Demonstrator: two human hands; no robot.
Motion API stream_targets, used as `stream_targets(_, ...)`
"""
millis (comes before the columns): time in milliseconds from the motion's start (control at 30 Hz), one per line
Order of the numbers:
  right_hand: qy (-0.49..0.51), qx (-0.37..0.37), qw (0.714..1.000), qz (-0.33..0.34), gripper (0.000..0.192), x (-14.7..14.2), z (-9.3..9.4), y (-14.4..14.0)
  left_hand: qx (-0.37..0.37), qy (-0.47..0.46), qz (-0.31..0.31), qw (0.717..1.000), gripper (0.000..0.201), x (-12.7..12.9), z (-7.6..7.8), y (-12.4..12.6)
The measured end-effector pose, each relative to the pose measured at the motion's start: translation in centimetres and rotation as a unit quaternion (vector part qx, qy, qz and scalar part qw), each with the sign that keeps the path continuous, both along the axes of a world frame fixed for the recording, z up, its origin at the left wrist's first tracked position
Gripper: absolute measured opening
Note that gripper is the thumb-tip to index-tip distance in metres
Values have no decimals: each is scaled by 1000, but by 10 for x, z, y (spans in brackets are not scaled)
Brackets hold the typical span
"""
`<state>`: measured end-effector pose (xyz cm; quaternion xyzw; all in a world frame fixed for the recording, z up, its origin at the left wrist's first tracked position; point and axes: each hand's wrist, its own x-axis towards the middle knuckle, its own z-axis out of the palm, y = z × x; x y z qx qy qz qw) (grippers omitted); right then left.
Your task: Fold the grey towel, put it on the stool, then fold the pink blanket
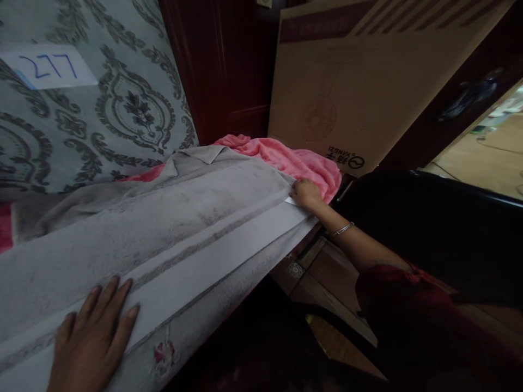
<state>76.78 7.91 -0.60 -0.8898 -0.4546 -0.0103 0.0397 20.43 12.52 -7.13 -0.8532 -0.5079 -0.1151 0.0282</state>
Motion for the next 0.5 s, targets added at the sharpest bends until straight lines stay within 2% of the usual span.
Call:
stream_targets(100, 10, 0, 1000, 3, 41, -1, -1, 0, -5, -4, -4, 1000, 67, 19, 18, -3)
stream_targets(167, 14, 0, 1000, 5, 40, 0, -1, 1, -21, -7, -65, 998, 64, 45, 37, -5)
stream_targets(267, 18, 7, 1000, 2, 41, 1, -2, 2, -68, -7, -201, 977, 55, 104, 68, -2)
stream_targets(333, 20, 16, 1000, -1, 41, 3, -2, 2, -87, 10, -256, 963, 52, 152, 84, 6)
stream_targets(400, 26, 25, 999, -4, 39, 5, -3, 2, -86, 24, -272, 958, 47, 199, 93, 22)
stream_targets(500, 37, 41, 998, -9, 34, 8, -6, 0, -54, 42, -230, 971, 49, 257, 97, 52)
